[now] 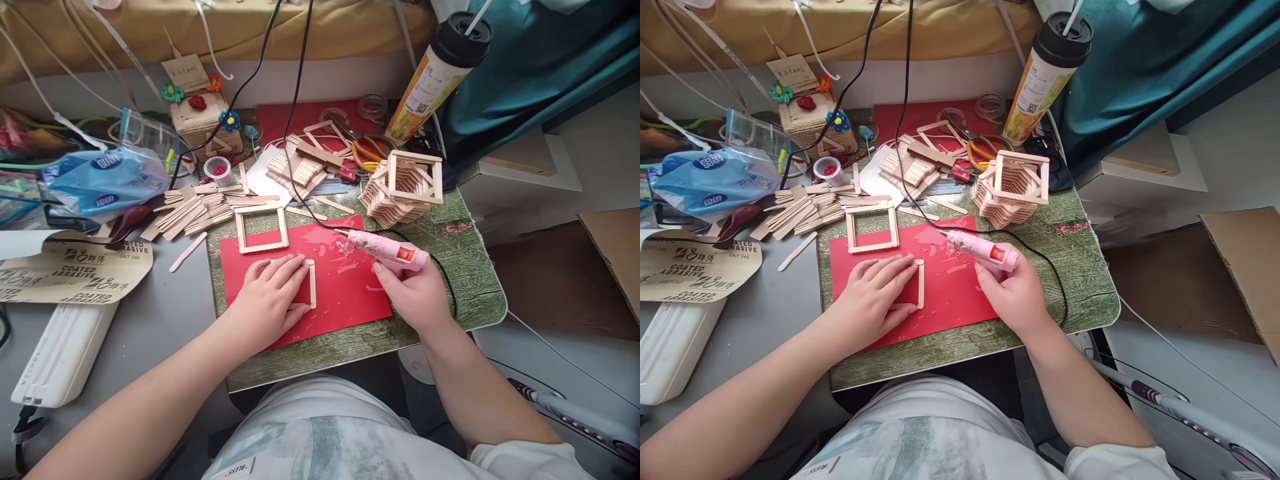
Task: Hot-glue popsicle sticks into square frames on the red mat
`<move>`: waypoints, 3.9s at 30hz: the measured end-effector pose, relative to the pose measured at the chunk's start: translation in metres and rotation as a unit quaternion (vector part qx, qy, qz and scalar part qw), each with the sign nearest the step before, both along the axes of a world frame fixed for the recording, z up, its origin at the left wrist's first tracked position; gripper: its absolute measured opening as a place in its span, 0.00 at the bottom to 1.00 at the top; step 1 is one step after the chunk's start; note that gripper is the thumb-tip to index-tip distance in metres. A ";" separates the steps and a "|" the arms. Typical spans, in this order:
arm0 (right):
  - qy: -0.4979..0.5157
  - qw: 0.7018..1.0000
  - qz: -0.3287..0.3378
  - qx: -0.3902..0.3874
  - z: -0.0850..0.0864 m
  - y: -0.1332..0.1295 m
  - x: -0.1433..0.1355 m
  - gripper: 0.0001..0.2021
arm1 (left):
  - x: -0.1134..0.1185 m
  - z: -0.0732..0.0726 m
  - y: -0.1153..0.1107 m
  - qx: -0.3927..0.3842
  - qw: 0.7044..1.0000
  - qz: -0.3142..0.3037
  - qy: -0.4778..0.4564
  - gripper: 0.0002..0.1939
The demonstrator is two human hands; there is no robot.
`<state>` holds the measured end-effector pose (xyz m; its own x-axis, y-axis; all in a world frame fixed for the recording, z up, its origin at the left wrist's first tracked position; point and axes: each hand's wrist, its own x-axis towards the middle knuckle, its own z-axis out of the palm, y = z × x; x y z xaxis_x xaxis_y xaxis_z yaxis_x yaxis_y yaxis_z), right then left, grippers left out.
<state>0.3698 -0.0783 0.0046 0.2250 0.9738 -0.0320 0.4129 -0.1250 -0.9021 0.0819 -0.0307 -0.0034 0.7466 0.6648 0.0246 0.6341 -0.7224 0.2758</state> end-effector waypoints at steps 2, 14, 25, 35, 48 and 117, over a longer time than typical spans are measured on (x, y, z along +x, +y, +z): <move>0.043 0.997 0.047 -0.039 0.004 -0.002 -0.004 0.14 | -0.001 0.001 0.001 0.005 1.000 0.000 0.001 0.29; -0.064 0.986 0.135 -0.069 -0.004 -0.002 -0.009 0.06 | -0.009 0.001 0.003 0.016 1.000 0.015 0.010 0.28; -0.085 0.978 0.175 -0.073 0.002 0.001 -0.013 0.01 | -0.008 0.001 0.002 0.017 0.999 0.035 -0.013 0.27; -0.102 0.973 0.189 -0.089 0.005 0.005 -0.019 0.06 | -0.005 -0.001 0.000 0.000 0.998 -0.051 -0.040 0.23; -0.145 0.964 0.185 -0.122 0.009 0.009 -0.024 0.15 | -0.005 0.002 -0.002 0.002 0.998 -0.054 -0.026 0.24; -0.122 0.963 0.200 -0.130 0.018 -0.011 0.003 0.11 | -0.011 -0.002 -0.001 -0.020 0.997 -0.055 -0.042 0.22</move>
